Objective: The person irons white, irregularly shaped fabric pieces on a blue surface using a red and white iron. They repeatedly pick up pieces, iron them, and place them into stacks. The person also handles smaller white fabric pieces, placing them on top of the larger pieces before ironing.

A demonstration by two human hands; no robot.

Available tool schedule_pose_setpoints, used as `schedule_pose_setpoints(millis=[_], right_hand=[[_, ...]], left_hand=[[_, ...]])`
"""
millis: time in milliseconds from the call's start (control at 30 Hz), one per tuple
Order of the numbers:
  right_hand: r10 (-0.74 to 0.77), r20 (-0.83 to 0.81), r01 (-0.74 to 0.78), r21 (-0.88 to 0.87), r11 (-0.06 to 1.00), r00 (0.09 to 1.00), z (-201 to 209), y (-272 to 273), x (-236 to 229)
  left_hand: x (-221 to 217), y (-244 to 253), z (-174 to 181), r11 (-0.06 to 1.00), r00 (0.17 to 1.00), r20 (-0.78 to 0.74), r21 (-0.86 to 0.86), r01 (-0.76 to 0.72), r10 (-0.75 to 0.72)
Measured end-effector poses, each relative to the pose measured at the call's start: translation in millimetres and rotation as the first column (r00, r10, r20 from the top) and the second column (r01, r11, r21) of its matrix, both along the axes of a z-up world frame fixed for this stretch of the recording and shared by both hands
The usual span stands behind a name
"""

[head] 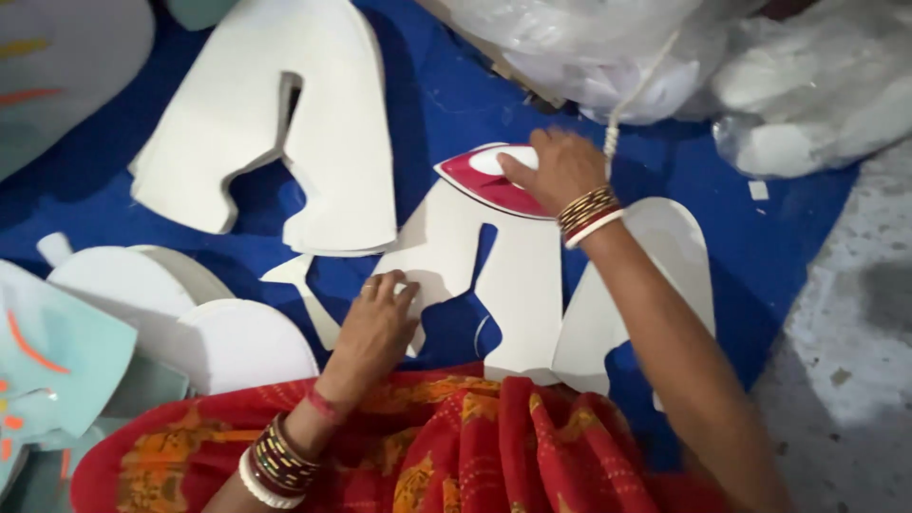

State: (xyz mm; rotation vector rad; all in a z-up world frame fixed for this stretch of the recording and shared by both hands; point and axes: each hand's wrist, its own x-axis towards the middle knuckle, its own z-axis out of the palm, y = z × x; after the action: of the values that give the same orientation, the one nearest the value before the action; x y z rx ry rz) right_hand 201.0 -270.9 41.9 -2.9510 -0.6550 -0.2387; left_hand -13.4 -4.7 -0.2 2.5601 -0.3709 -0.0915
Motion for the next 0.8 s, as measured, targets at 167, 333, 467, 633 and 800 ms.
schedule_pose_setpoints(millis=[167,333,467,633,800], right_hand=[[-0.088,-0.227,0.079,-0.049,0.996,0.970,8,13,18],[-0.231,-0.281,0.176,-0.206,0.963,0.931,16,33,5],[-0.061,-0.129,0.044,-0.125,0.991,0.990,2,35,5],[-0.199,-0.177,0.179,-0.121,0.976,0.964,14,36,9],[-0.073,-0.137,0.049,-0.170,0.984,0.988,19,38,-4]], left_hand=[[-3,-1,-1,1.000,1.000,0.004,0.005,-0.020,0.020],[0,1,1,1.000,1.000,-0.022,0.027,-0.004,0.005],[0,0,4,1.000,0.999,-0.047,0.022,-0.010,0.011],[-5,1,4,1.000,1.000,0.000,0.031,0.002,-0.002],[-1,-1,9,0.999,0.997,-0.076,0.042,0.000,0.004]])
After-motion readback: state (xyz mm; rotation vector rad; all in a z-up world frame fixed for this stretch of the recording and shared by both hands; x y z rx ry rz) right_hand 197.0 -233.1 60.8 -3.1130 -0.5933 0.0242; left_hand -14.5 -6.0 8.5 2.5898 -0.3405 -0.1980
